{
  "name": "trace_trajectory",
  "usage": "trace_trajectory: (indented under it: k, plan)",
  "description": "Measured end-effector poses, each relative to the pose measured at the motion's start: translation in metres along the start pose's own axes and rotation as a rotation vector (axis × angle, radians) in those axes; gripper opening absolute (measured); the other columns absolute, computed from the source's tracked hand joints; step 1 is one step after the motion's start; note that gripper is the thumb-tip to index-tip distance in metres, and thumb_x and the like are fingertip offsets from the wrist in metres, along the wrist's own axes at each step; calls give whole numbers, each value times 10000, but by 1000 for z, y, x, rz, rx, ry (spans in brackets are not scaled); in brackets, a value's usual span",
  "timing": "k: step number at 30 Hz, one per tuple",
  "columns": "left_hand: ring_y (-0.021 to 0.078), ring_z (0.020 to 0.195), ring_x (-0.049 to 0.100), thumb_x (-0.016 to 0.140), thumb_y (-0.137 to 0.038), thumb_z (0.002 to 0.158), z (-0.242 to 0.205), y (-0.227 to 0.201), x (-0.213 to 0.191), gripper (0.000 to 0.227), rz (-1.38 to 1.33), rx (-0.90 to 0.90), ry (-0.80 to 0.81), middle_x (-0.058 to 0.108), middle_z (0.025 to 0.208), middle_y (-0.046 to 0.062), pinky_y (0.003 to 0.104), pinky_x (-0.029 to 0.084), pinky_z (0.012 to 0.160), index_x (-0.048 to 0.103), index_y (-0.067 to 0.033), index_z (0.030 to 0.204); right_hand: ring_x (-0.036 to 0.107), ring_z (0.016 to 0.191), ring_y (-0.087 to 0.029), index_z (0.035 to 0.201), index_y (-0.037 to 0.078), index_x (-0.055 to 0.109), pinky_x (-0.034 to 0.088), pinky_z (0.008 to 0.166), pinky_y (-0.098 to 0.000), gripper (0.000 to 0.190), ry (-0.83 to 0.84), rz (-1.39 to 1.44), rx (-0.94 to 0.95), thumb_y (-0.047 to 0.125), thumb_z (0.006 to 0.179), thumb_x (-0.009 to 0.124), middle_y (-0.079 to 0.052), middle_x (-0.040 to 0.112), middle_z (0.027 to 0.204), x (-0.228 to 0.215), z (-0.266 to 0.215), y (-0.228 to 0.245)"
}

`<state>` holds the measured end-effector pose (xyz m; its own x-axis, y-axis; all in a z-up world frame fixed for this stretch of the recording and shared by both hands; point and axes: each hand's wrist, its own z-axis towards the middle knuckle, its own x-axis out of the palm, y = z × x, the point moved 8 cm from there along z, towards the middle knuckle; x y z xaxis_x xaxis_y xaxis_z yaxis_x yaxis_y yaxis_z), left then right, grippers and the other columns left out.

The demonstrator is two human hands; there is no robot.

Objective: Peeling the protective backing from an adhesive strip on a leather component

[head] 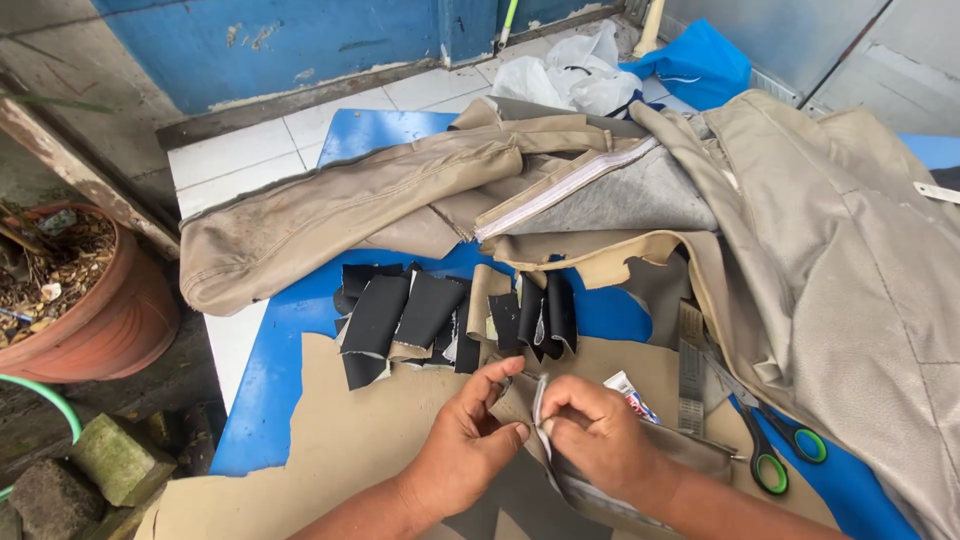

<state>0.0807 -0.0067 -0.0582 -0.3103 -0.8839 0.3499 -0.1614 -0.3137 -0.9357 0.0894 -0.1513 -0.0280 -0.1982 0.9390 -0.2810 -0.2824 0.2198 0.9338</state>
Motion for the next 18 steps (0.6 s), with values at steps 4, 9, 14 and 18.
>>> trace_trajectory:
  k: [4, 9, 14, 18]
  plan:
    - [39, 562, 432, 595, 106, 877, -4, -6, -6, 595, 78, 25, -25, 651, 1103, 9, 222, 362, 501, 529, -82, 1438, 701, 807, -146, 836, 75, 631, 603, 780, -285, 172, -21, 186, 138, -94, 805, 622, -69, 732, 916, -5, -6, -14]
    - [25, 477, 369, 610, 82, 835, -3, -2, -12, 595, 150, -28, -98, 634, 857, -33, 216, 320, 440, 599, -97, 1402, 664, 798, -125, 925, 97, 624, 526, 699, -248, 86, 15, -14, -73, 52, 864, 664, -43, 711, 937, -3, -7, 17]
    - [26, 475, 387, 587, 105, 834, -5, -1, -11, 603, 146, -12, -99, 672, 967, -18, 217, 337, 436, 594, -101, 1401, 656, 734, -108, 882, 118, 706, 546, 684, -252, 103, 64, -163, -49, 41, 820, 678, 5, 724, 863, -11, -15, 33]
    - [9, 469, 398, 575, 95, 818, -4, 2, -12, 614, 177, -33, -125, 710, 1155, -43, 204, 338, 432, 597, -99, 1401, 677, 679, -107, 871, 135, 725, 553, 647, -258, 44, 246, -238, -82, 110, 836, 715, 28, 730, 805, -25, -26, 57]
